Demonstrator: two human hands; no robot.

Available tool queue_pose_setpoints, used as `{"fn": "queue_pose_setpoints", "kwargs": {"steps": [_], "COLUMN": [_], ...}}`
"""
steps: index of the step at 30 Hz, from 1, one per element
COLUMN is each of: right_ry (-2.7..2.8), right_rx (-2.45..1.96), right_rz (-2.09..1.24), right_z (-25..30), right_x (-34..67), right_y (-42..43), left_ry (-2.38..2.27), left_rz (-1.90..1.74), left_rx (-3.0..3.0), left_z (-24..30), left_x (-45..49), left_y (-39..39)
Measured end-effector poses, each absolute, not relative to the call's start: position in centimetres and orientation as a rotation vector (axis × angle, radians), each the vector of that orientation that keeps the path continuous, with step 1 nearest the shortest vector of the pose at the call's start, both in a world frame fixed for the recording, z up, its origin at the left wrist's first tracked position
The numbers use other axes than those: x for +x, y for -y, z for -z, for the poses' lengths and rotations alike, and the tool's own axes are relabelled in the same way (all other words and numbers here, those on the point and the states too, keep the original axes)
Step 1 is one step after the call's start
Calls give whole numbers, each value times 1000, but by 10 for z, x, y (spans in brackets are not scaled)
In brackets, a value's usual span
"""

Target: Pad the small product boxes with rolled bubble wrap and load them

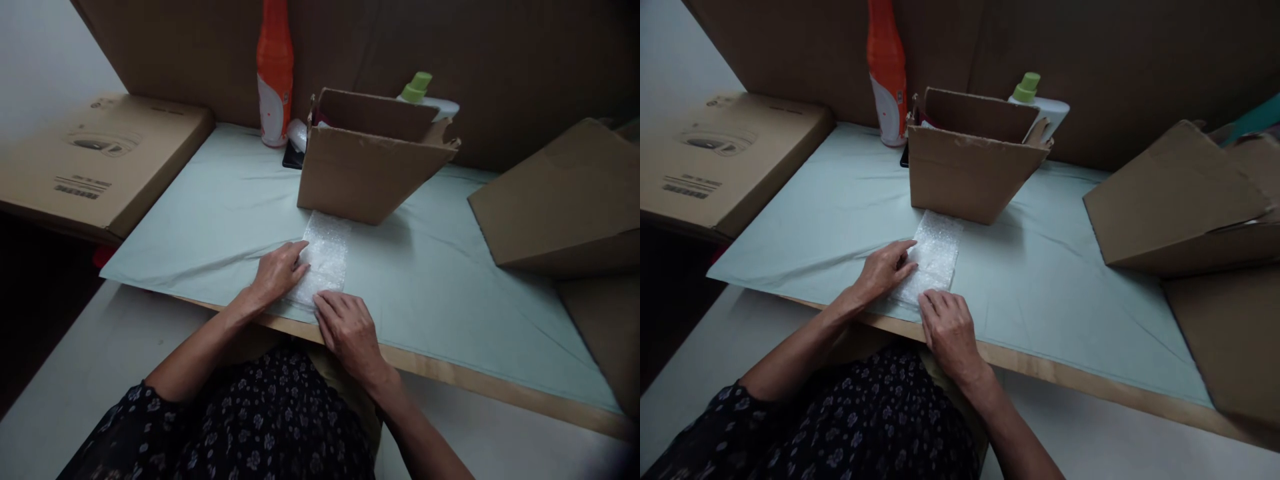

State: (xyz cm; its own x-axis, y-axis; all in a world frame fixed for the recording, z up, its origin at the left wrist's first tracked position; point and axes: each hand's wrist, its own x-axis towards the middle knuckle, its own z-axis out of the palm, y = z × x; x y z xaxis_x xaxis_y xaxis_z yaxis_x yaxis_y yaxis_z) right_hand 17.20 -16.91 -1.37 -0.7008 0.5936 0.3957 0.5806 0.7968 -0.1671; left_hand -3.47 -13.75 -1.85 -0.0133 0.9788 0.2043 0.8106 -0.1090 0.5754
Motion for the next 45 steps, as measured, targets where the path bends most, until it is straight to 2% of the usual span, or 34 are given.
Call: {"fn": "queue_pose_setpoints", "kwargs": {"steps": [5, 8, 12, 14, 18, 20, 25, 28, 32, 38, 42, 45], "right_ry": [2521, 2458, 2388, 2316, 2180, 2262, 2463, 2429, 2387, 2279, 2423, 2344], "right_rx": [-827, -847, -1001, -1042, -1000, -961, -935, -933, -969, -1030, -997, -1044], "right_rz": [-261, -519, -756, -686, -202, -120, -209, -398, -666, -176, -124, -212], "right_z": [0, -4, -3, -2, -1, 1, 10, 5, -3, 4, 11, 16], "right_x": [183, 191, 194, 196, 200, 199, 191, 194, 203, 201, 193, 191], "right_y": [162, 160, 156, 159, 173, 179, 172, 166, 165, 168, 164, 154], "left_ry": [-1543, -1306, -1443, -1538, -1609, -1606, -1662, -1569, -1440, -1697, -1774, -1753], "left_rz": [-1192, -1067, -982, -958, -901, -922, -1001, -1100, -1021, -938, -961, -1189], "left_rx": [2076, 2081, 1874, 1756, 1701, 1742, 1922, 2075, 2121, 2036, 1969, 1695], "left_z": [1, -5, 4, 10, 16, 17, 16, 10, 7, 18, 19, 16], "left_x": [-44, -39, -24, -19, -15, -15, -14, -18, -20, -10, -8, -9], "left_y": [178, 210, 223, 217, 200, 195, 199, 212, 221, 190, 177, 184]}}
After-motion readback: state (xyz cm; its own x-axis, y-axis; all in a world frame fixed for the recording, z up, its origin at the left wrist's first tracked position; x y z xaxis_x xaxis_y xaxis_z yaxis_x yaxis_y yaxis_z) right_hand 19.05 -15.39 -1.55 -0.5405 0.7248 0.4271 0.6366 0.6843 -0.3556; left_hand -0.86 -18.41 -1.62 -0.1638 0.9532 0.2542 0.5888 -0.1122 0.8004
